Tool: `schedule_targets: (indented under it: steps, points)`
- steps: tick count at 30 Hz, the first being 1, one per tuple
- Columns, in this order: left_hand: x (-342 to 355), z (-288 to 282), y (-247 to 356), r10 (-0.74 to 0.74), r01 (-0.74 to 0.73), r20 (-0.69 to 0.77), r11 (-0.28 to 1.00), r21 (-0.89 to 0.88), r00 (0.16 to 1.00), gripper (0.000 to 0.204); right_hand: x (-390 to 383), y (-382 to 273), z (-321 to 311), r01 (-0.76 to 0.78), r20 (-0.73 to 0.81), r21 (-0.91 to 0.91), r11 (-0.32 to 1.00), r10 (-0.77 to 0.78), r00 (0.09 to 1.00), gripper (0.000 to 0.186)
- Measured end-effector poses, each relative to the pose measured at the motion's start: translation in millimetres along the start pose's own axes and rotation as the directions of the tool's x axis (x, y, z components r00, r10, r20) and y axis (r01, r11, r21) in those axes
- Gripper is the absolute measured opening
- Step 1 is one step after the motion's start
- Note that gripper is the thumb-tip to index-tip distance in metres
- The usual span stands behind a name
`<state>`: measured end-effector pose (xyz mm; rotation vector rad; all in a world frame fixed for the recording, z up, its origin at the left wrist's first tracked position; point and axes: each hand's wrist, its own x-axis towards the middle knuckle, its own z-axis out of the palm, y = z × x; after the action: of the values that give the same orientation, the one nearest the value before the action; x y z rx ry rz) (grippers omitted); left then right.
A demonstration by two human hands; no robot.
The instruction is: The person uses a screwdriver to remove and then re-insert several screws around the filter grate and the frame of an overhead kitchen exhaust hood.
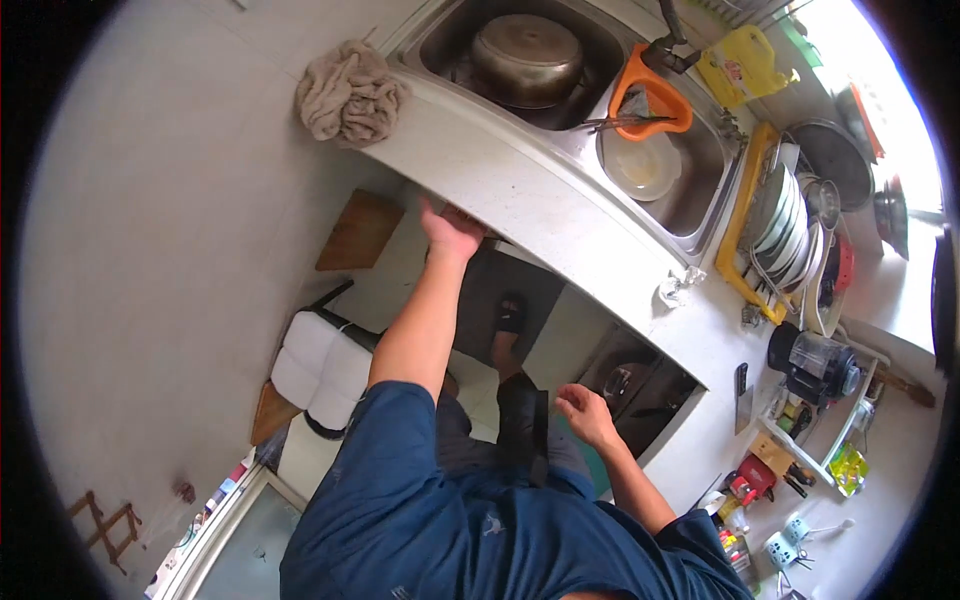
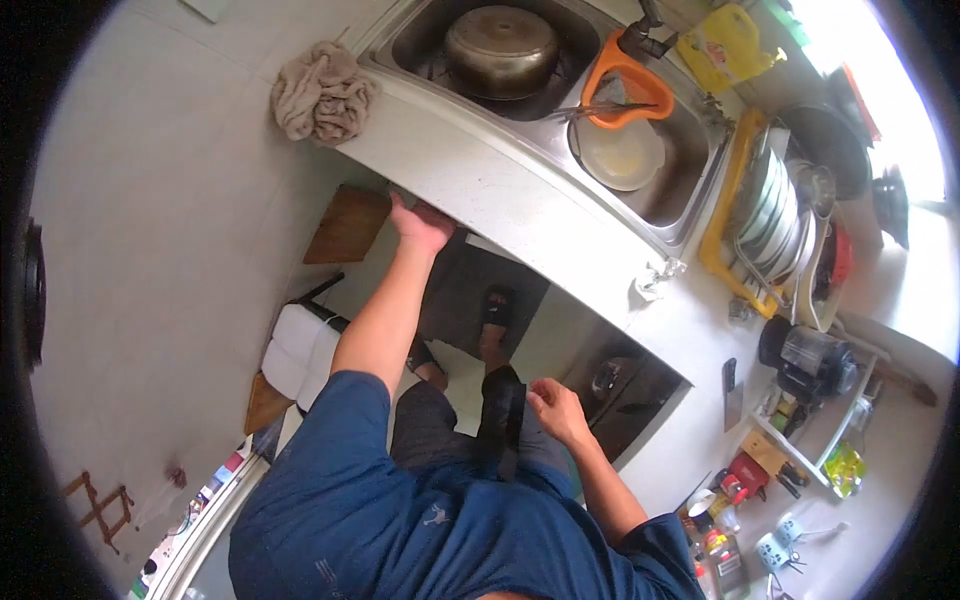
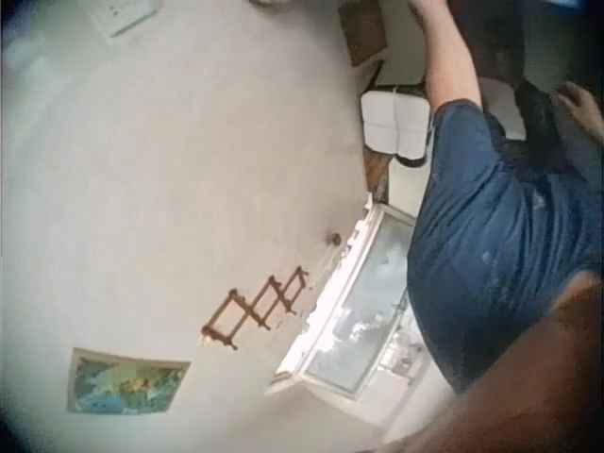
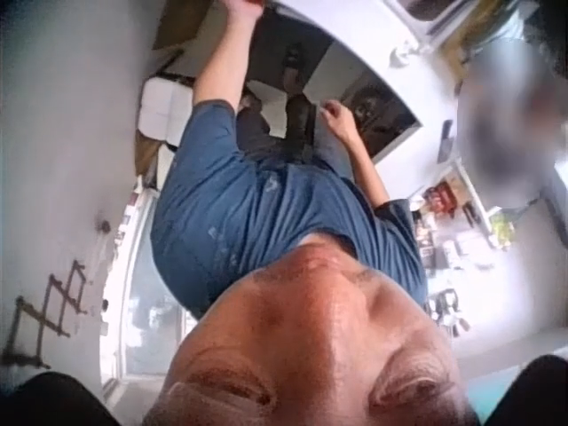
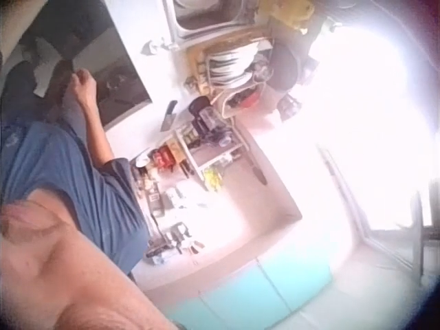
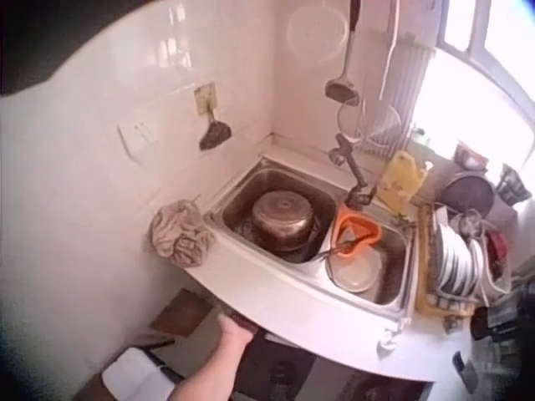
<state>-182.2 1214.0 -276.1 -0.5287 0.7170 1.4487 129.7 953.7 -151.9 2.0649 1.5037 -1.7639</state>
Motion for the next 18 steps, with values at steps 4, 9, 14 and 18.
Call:
schedule_targets:
  steps: [4,9,14,18]
  points:
    - [5.5,7.0,-14.9,0.028,-0.025,-0.076,0.999,0.044,0.997,0.088,2.2,1.5,-1.6,-0.018,-0.035,-0.036,0.999,0.017,0.999,0.031]
    - [-3.1,19.1,-22.3,0.233,-0.236,0.04,0.969,0.076,0.972,0.071,7.8,-20.0,14.7,0.0,0.092,0.031,1.0,-0.003,0.996,0.031]
    - [-0.4,8.4,-11.2,0.096,-0.099,0.093,0.995,0.023,0.991,0.092,13.3,-44.1,27.1,0.051,0.131,-0.006,0.999,-0.05,0.99,0.032]
    - [-7.0,7.8,-9.3,0.038,-0.037,0.054,0.999,-0.012,0.998,0.098,13.0,-50.9,33.3,0.103,0.122,-0.104,0.989,-0.09,0.988,0.03]
